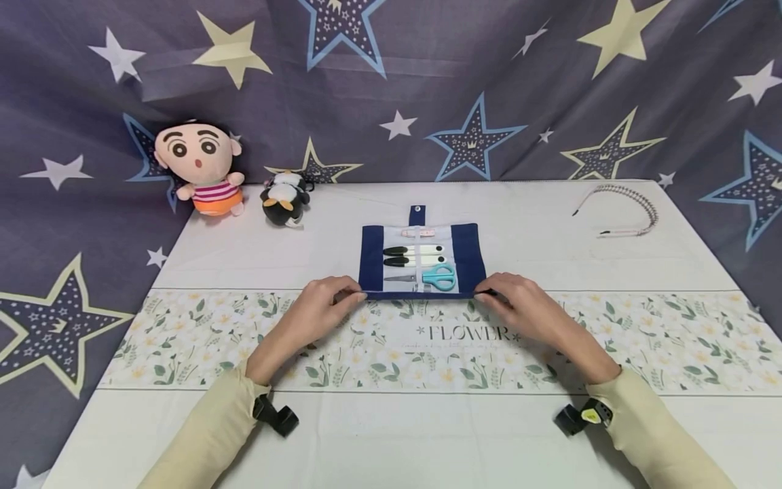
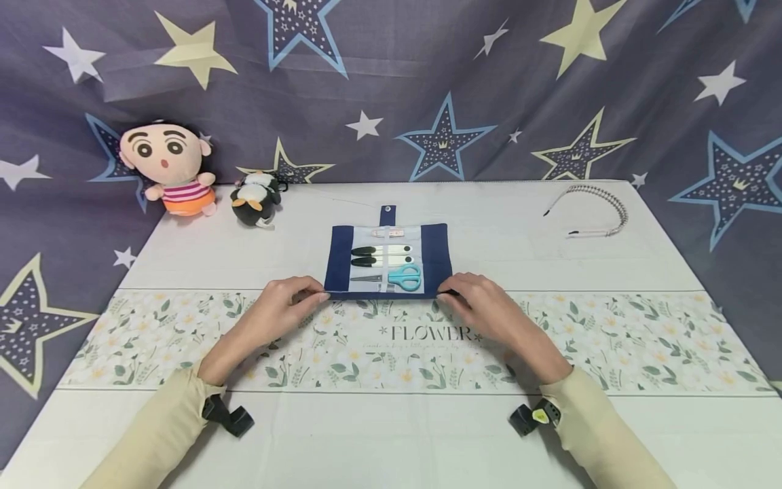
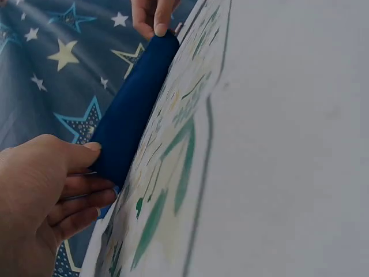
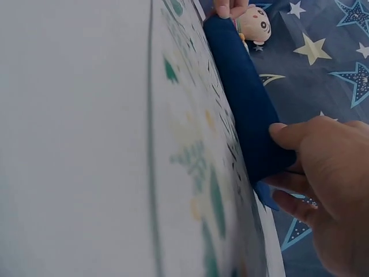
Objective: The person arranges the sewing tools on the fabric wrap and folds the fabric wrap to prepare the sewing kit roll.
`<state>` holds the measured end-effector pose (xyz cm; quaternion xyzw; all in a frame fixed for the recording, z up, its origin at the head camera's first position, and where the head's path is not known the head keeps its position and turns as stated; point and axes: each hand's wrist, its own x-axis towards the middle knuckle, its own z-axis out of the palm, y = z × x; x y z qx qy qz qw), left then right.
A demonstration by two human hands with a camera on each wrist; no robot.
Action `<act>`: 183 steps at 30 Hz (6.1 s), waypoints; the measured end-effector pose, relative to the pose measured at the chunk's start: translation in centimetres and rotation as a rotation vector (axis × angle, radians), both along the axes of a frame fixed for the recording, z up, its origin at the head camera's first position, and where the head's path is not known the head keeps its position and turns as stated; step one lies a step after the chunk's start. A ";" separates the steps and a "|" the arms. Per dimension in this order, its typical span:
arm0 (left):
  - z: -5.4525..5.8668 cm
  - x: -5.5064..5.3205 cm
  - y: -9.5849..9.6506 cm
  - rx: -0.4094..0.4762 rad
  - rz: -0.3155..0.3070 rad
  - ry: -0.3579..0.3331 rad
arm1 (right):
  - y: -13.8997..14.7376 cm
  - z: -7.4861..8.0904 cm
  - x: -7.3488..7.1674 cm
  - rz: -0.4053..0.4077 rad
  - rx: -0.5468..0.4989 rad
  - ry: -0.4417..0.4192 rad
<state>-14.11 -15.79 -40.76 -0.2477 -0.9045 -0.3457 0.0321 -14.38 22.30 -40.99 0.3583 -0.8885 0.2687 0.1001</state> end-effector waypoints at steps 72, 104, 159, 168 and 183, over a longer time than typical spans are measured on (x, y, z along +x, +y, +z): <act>-1.3 -2.3 0.5 0.037 -0.078 0.157 | -0.6 -1.2 -2.1 -0.020 -0.024 0.135; -0.8 -5.4 2.6 0.364 0.282 -0.226 | -2.7 -1.1 -5.6 -0.285 -0.278 -0.297; 0.6 -7.0 3.2 0.119 0.294 -0.283 | -9.9 2.3 -14.4 -0.288 -0.113 -0.493; 0.4 -7.1 2.9 0.137 0.265 -0.290 | -9.9 2.5 -13.6 -0.203 -0.243 -0.489; 0.1 -7.3 2.8 0.116 0.281 -0.282 | -9.5 2.6 -10.3 -0.107 -0.325 -0.405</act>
